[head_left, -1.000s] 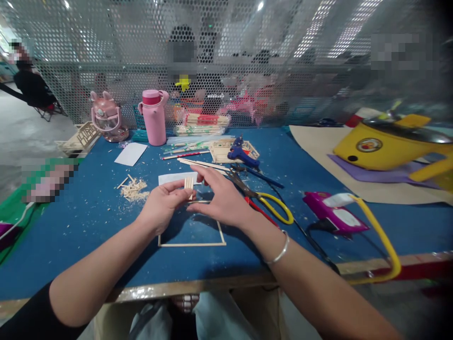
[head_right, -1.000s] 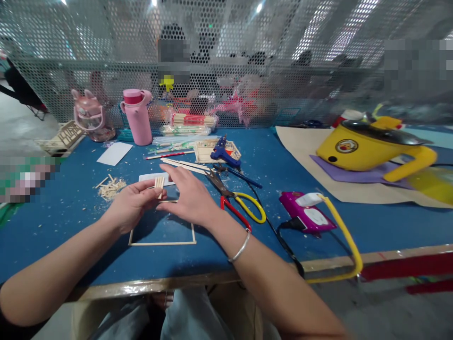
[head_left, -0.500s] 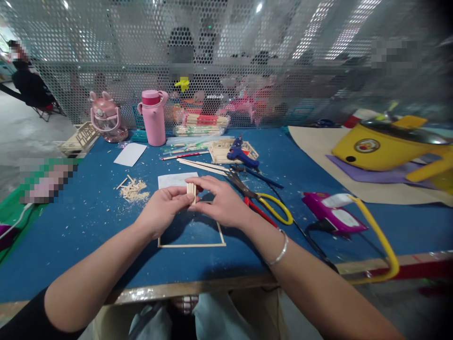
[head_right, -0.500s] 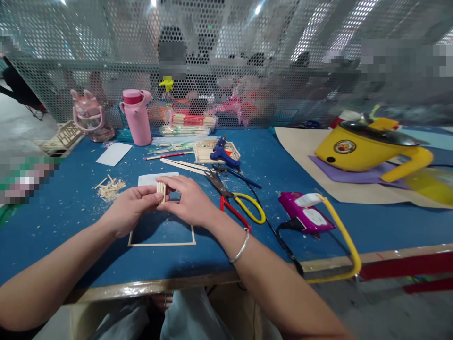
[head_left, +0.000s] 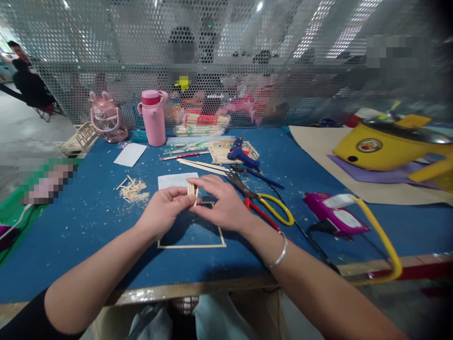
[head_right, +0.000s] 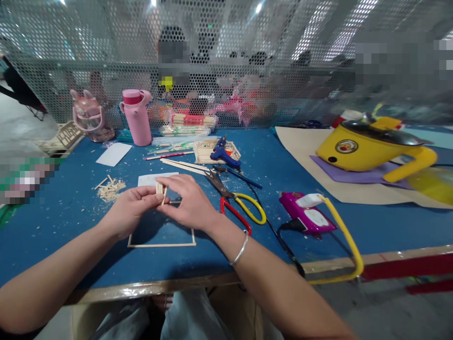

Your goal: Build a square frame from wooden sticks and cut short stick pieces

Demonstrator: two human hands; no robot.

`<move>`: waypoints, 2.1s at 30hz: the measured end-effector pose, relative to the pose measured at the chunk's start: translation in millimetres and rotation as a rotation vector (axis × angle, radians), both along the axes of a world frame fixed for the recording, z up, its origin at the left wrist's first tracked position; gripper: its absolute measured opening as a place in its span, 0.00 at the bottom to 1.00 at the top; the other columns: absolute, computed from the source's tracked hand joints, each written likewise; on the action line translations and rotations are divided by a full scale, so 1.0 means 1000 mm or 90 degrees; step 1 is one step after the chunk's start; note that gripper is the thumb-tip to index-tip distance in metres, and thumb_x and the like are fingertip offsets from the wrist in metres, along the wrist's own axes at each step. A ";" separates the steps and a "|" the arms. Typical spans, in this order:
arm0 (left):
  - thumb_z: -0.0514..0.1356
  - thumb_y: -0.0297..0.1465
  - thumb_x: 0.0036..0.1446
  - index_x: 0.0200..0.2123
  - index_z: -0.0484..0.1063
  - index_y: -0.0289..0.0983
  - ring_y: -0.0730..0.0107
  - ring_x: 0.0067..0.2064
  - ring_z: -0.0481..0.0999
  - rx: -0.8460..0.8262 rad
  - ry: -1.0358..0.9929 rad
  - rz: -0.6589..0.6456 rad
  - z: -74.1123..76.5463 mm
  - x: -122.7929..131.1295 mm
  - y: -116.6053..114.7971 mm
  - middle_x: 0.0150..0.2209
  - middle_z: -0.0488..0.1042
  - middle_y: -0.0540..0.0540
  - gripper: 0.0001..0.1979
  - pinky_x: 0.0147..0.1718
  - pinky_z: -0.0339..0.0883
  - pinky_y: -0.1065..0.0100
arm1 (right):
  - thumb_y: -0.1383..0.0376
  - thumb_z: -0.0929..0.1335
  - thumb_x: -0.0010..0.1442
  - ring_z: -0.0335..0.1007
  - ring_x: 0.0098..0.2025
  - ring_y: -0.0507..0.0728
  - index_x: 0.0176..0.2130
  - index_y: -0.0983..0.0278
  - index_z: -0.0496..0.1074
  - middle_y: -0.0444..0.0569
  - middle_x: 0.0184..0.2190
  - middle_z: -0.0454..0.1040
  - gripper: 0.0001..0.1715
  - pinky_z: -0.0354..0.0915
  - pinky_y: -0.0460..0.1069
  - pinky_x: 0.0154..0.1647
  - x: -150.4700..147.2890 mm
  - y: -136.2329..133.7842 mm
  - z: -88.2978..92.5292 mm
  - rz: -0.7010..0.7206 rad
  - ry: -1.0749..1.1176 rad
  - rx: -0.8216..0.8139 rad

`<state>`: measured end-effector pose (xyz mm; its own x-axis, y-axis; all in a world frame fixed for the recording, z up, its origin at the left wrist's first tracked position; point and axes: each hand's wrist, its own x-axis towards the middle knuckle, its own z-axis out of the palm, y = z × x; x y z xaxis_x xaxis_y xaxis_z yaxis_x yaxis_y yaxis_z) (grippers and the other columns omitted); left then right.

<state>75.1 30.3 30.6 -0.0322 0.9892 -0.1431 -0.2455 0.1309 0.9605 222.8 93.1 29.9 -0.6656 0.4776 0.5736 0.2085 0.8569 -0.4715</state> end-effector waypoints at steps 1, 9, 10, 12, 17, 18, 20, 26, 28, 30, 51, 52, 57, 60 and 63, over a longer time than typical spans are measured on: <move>0.67 0.36 0.41 0.29 0.77 0.33 0.75 0.28 0.71 0.002 0.001 -0.009 0.000 -0.001 0.000 0.26 0.77 0.47 0.13 0.32 0.62 0.72 | 0.64 0.70 0.51 0.66 0.50 0.59 0.54 0.59 0.63 0.50 0.47 0.72 0.31 0.60 0.57 0.52 0.000 -0.001 0.000 0.007 0.000 -0.022; 0.66 0.35 0.45 0.32 0.77 0.34 0.74 0.29 0.72 0.006 0.063 -0.049 -0.002 -0.006 -0.001 0.28 0.77 0.47 0.12 0.33 0.62 0.72 | 0.68 0.70 0.51 0.59 0.58 0.59 0.63 0.54 0.44 0.50 0.55 0.67 0.49 0.54 0.59 0.58 0.002 -0.002 -0.001 0.073 -0.012 -0.190; 0.66 0.35 0.44 0.32 0.77 0.35 0.73 0.29 0.72 0.000 0.066 -0.041 -0.001 -0.006 -0.001 0.28 0.77 0.47 0.12 0.33 0.63 0.72 | 0.68 0.70 0.51 0.59 0.58 0.59 0.63 0.54 0.44 0.50 0.54 0.67 0.49 0.54 0.59 0.58 0.003 -0.002 -0.001 0.073 -0.015 -0.191; 0.67 0.34 0.42 0.31 0.77 0.34 0.74 0.28 0.72 -0.010 0.067 -0.026 0.000 -0.005 -0.001 0.27 0.77 0.47 0.11 0.33 0.64 0.71 | 0.67 0.71 0.51 0.60 0.57 0.58 0.63 0.54 0.45 0.51 0.54 0.68 0.48 0.54 0.59 0.58 0.003 -0.001 -0.001 0.067 -0.019 -0.185; 0.67 0.33 0.42 0.28 0.77 0.35 0.74 0.28 0.71 -0.006 0.057 -0.006 0.001 -0.004 -0.001 0.28 0.77 0.47 0.09 0.31 0.63 0.71 | 0.59 0.74 0.44 0.58 0.58 0.61 0.60 0.58 0.54 0.53 0.56 0.65 0.48 0.53 0.61 0.58 0.002 0.001 0.000 0.018 -0.040 -0.064; 0.67 0.33 0.42 0.28 0.76 0.35 0.74 0.28 0.71 -0.005 0.060 -0.006 0.001 -0.004 -0.001 0.28 0.77 0.47 0.09 0.31 0.63 0.71 | 0.57 0.75 0.43 0.57 0.58 0.61 0.58 0.59 0.58 0.53 0.56 0.65 0.46 0.53 0.60 0.58 0.002 0.002 0.000 0.009 -0.040 -0.032; 0.67 0.33 0.42 0.27 0.76 0.35 0.75 0.27 0.71 -0.002 0.070 -0.014 0.001 -0.004 -0.001 0.27 0.77 0.48 0.08 0.31 0.63 0.72 | 0.56 0.74 0.43 0.58 0.57 0.61 0.52 0.60 0.65 0.53 0.54 0.67 0.38 0.54 0.59 0.57 0.001 0.003 0.000 0.004 -0.027 0.019; 0.66 0.37 0.43 0.28 0.77 0.32 0.75 0.28 0.70 -0.018 0.031 -0.087 -0.002 -0.006 -0.002 0.26 0.76 0.47 0.13 0.34 0.63 0.71 | 0.62 0.72 0.46 0.65 0.53 0.60 0.45 0.62 0.70 0.50 0.45 0.75 0.24 0.54 0.59 0.55 -0.001 0.003 -0.004 0.005 0.018 0.102; 0.67 0.38 0.41 0.28 0.77 0.32 0.74 0.28 0.71 -0.028 -0.005 -0.113 -0.002 -0.007 -0.002 0.26 0.76 0.46 0.14 0.35 0.63 0.71 | 0.63 0.71 0.46 0.66 0.53 0.60 0.45 0.61 0.70 0.50 0.44 0.75 0.24 0.52 0.59 0.56 -0.001 0.002 -0.004 0.003 0.017 0.130; 0.68 0.38 0.40 0.28 0.77 0.32 0.73 0.29 0.72 -0.025 -0.049 -0.133 0.001 -0.009 -0.002 0.26 0.76 0.46 0.15 0.36 0.64 0.71 | 0.61 0.71 0.46 0.66 0.52 0.60 0.44 0.61 0.70 0.50 0.43 0.76 0.23 0.51 0.59 0.57 -0.001 0.001 -0.003 -0.005 0.018 0.146; 0.67 0.28 0.44 0.61 0.51 0.36 0.74 0.30 0.76 0.054 -0.008 -0.063 0.003 -0.004 -0.006 0.27 0.78 0.50 0.43 0.35 0.66 0.72 | 0.64 0.67 0.53 0.61 0.56 0.59 0.46 0.60 0.67 0.51 0.49 0.72 0.19 0.51 0.61 0.57 -0.001 0.002 -0.008 0.008 0.036 0.156; 0.67 0.29 0.45 0.60 0.54 0.36 0.74 0.29 0.75 0.063 0.007 -0.067 0.003 -0.004 -0.006 0.26 0.78 0.50 0.40 0.34 0.66 0.72 | 0.65 0.67 0.54 0.62 0.55 0.59 0.46 0.60 0.67 0.50 0.49 0.72 0.18 0.52 0.60 0.56 -0.001 0.002 -0.008 0.006 0.044 0.170; 0.67 0.32 0.44 0.43 0.73 0.35 0.71 0.34 0.76 0.088 0.026 -0.038 0.004 0.000 -0.006 0.28 0.79 0.48 0.20 0.37 0.68 0.71 | 0.62 0.68 0.53 0.64 0.50 0.59 0.50 0.60 0.64 0.52 0.47 0.70 0.24 0.59 0.57 0.51 -0.002 0.001 -0.010 -0.047 0.101 0.188; 0.68 0.32 0.41 0.32 0.77 0.34 0.70 0.34 0.77 0.086 0.047 -0.020 0.008 0.001 -0.007 0.28 0.79 0.47 0.12 0.38 0.69 0.70 | 0.60 0.69 0.52 0.63 0.50 0.60 0.53 0.60 0.60 0.53 0.47 0.69 0.31 0.60 0.58 0.50 -0.002 0.001 -0.010 -0.080 0.111 0.169; 0.69 0.31 0.40 0.30 0.77 0.35 0.72 0.33 0.76 0.083 0.059 -0.023 0.011 0.000 -0.007 0.28 0.79 0.47 0.11 0.36 0.69 0.71 | 0.59 0.69 0.52 0.64 0.49 0.60 0.53 0.59 0.59 0.52 0.46 0.69 0.30 0.59 0.58 0.50 -0.002 0.000 -0.010 -0.075 0.111 0.170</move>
